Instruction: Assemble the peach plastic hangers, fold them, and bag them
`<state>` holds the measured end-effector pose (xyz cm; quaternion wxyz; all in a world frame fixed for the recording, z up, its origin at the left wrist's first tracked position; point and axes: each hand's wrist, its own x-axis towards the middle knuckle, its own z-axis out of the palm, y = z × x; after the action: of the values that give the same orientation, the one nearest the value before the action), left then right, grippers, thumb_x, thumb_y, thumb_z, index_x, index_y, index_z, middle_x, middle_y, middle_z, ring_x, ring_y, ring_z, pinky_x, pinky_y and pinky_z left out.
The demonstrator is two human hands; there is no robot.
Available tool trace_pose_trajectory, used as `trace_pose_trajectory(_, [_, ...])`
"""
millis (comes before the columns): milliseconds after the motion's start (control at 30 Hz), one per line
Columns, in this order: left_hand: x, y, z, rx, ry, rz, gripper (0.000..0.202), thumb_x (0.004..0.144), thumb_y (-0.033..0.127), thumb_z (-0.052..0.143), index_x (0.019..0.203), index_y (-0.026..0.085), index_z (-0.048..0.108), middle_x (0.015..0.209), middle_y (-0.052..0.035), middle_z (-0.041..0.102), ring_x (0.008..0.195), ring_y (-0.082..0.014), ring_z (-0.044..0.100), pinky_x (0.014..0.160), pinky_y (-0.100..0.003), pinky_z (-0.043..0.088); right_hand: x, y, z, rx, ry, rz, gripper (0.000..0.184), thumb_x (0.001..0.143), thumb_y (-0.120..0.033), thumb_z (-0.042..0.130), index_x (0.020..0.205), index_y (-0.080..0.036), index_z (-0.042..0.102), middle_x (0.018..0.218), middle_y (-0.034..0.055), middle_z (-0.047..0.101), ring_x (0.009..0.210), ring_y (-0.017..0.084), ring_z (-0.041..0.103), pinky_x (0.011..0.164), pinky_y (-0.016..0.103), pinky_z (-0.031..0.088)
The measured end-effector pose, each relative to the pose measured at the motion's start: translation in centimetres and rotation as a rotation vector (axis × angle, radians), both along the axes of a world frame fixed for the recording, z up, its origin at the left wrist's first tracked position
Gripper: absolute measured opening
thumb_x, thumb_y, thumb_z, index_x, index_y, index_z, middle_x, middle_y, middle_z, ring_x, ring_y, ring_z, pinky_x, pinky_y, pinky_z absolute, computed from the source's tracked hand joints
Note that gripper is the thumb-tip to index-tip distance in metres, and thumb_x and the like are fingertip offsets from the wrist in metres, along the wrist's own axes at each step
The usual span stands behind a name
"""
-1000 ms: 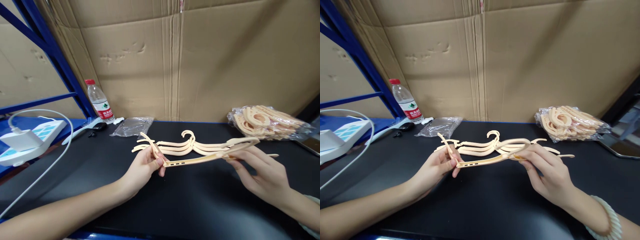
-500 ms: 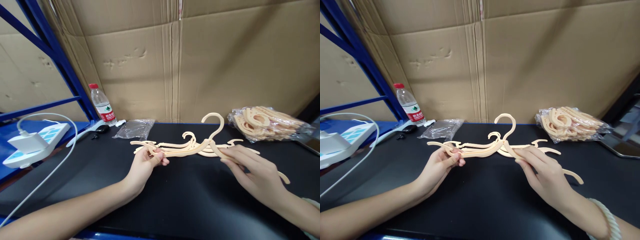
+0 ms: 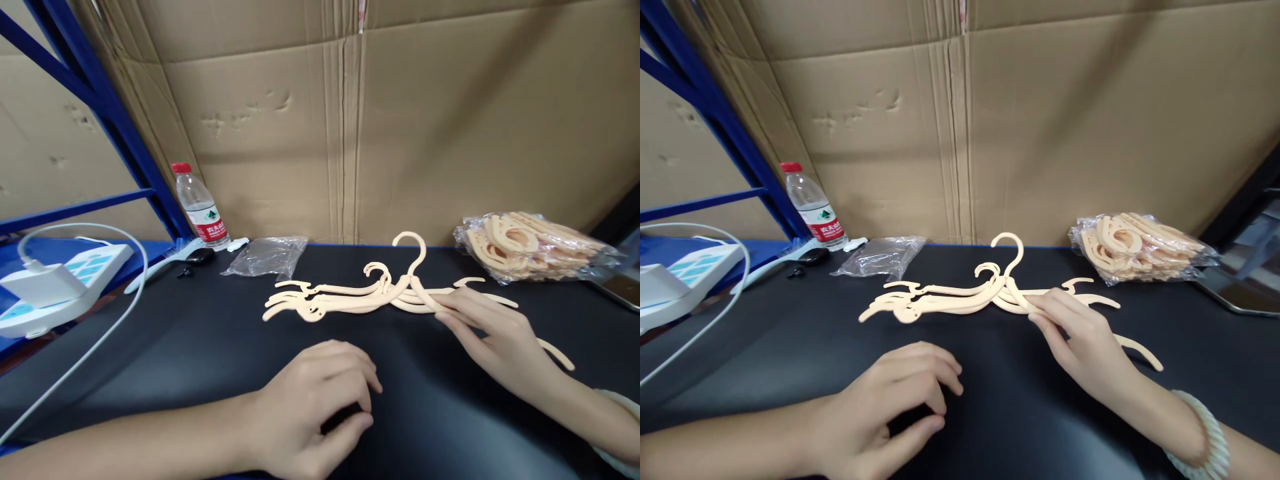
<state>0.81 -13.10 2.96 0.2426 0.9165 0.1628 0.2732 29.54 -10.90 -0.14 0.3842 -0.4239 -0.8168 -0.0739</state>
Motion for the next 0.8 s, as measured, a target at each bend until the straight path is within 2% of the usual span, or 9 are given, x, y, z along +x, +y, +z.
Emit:
trace_pose_trajectory(100, [-0.3,-0.1,-0.1,0.269,0.154,-0.004,0.020,0.084,0.011,0.054,0.101,0.012,0.063,0.124,-0.0131,0.063,0.129,-0.0276,0.045,0.111,-0.044,0.032,-0.5,-0.3,-0.3,-0.110,-0.060,0.070,0.018,0.096,-0.017,0.048,0.109,-0.022,0.059,0.102,0.0056,0.065,0.095,0.020,0.061,0.083,0.033,0.048])
trace_pose_trajectory(167, [-0.4,0.1,-0.4,0.323,0.272,0.074,0.032,0.087,0.018,0.054,0.119,0.013,0.058,0.143,-0.0126,0.049,0.139,-0.0293,0.032,0.116,-0.050,0.022,-0.6,-0.4,-0.6,-0.170,-0.090,0.106,0.018,0.096,-0.017,0.046,0.108,-0.022,0.058,0.100,0.0063,0.063,0.094,0.021,0.059,0.082,0.034,0.048])
trace_pose_trajectory(233, [-0.5,0.3,-0.7,0.314,0.373,0.155,0.048,0.089,0.028,0.055,0.134,0.013,0.046,0.152,-0.0119,0.036,0.143,-0.0306,0.024,0.116,-0.054,0.018,-0.8,-0.4,-0.8,-0.210,-0.099,0.131,0.016,0.096,-0.016,0.046,0.106,-0.021,0.058,0.097,0.0061,0.062,0.091,0.020,0.058,0.080,0.035,0.047])
trace_pose_trajectory(300, [-0.5,0.5,-1.0,0.286,0.443,0.211,0.059,0.091,0.035,0.053,0.143,0.015,0.036,0.154,-0.0100,0.032,0.144,-0.0310,0.020,0.116,-0.056,0.018,-0.8,-0.4,-1.0,-0.240,-0.101,0.143,0.015,0.096,-0.016,0.045,0.103,-0.021,0.058,0.094,0.0056,0.061,0.089,0.020,0.056,0.079,0.035,0.047])
trace_pose_trajectory(400, [-0.5,0.9,-1.2,0.265,0.500,0.265,0.061,0.093,0.038,0.049,0.147,0.018,0.029,0.153,-0.0075,0.035,0.144,-0.0313,0.020,0.116,-0.057,0.018,-0.8,-0.2,-1.1,-0.273,-0.113,0.150,0.015,0.096,-0.016,0.046,0.100,-0.022,0.059,0.093,0.0051,0.060,0.089,0.021,0.054,0.079,0.036,0.045])
trace_pose_trajectory(633, [-0.4,1.7,-1.3,0.253,0.602,0.374,0.059,0.095,0.044,0.043,0.146,0.015,0.035,0.153,-0.0117,0.034,0.142,-0.0341,0.024,0.114,-0.059,0.021,-0.5,0.2,-1.3,-0.259,-0.125,0.108,0.014,0.094,-0.016,0.048,0.096,-0.021,0.060,0.096,0.0072,0.059,0.093,0.024,0.054,0.081,0.040,0.046])
trace_pose_trajectory(800, [-0.4,2.5,-1.1,0.270,0.573,0.391,0.057,0.094,0.043,0.044,0.143,0.014,0.038,0.152,-0.0130,0.036,0.142,-0.0316,0.026,0.115,-0.056,0.021,-0.4,0.6,-1.1,-0.234,-0.137,0.053,0.019,0.094,-0.018,0.045,0.109,-0.021,0.058,0.106,0.0097,0.061,0.103,0.025,0.056,0.088,0.044,0.048])
